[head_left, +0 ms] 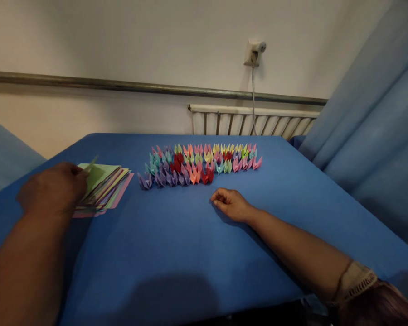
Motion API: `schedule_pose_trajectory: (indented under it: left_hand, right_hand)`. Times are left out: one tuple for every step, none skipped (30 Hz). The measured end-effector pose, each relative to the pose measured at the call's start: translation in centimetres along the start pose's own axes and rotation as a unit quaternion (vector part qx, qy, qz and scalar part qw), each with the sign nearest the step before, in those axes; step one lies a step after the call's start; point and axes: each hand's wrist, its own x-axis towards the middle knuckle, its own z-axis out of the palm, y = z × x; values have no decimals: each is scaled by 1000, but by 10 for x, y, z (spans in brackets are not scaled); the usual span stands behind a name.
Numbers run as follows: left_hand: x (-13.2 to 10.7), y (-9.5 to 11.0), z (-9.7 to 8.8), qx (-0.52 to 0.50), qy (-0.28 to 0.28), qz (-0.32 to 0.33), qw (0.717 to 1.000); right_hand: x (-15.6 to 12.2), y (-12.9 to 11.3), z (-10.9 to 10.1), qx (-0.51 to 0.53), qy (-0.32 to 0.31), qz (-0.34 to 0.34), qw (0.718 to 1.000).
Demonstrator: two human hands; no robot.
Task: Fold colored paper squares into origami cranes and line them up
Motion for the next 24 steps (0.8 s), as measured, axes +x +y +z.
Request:
schedule_pose_trajectory:
  left_hand:
    - [-4,5,-4,28,22,-38,999]
    - [-9,10,-7,32,29,-43,998]
    - [-13,14,-10,28,59,-38,997]
    - [-16,16,-12,25,84,-31,996]
    - [-18,18,-13,22,103,-24,994]
    - [-19,19,-14,21,118,-20,993]
    - [-20,19,-13,23,124,-19,992]
    - [-20,18,-11,24,122,-16,992]
    - [-19,17,-9,28,111,-19,993]
    - [-18,15,-7,30,104,-16,994]
    - [-17,14,-5,31,96,-8,995]
    - [-16,13,-3,33,89,-2,995]
    - [-15,12,-2,38,89,0,995]
    - [-15,11,-1,45,88,3,995]
    - [-14,11,0,54,81,3,995]
    - [-13,11,0,66,67,1,996]
    - [-12,11,0,79,46,-2,996]
    - [-10,12,0,93,14,-9,996]
    - [-9,13,1,109,-21,-17,994]
    - [-7,14,2,123,-56,-24,991]
    - [-5,15,3,135,-86,-33,987]
    - [-3,15,4,142,-110,-37,983]
    - [-1,15,5,143,-130,-35,981]
    - [1,13,7,140,-144,-28,979]
  right_hand:
    - [0,0,0,-1,0,0,1000]
    - [0,1,0,-3,1,1,1000]
    - [0,2,0,-5,1,2,1000]
    - [0,3,0,-7,1,3,1000]
    - [0,4,0,-8,1,3,1000]
    - [0,5,1,-8,1,2,1000]
    - [-1,6,1,-7,2,1,1000]
    - [-1,8,2,-6,4,-1,1000]
    - [-1,9,2,-5,6,-1,1000]
    - [-2,9,3,-3,7,0,1000]
    - [-2,10,3,-1,5,3,1000]
    - [-3,10,3,1,3,7,1000]
    - [-3,9,3,3,0,10,1000]
    - [-3,9,4,4,-3,11,1000]
    - [-3,9,4,5,-4,11,1000]
    - [-3,9,4,4,-3,10,1000]
    - [-3,9,4,3,-1,9,1000]
    - [-3,9,4,1,1,8,1000]
    - [-3,9,4,-2,2,9,1000]
    - [-2,9,4,-5,2,10,1000]
    - [-2,9,4,-7,1,12,1000]
    - [-1,9,4,-8,0,14,1000]
    - [-1,10,4,-7,0,14,1000]
    - [-1,10,4,-6,0,14,1000]
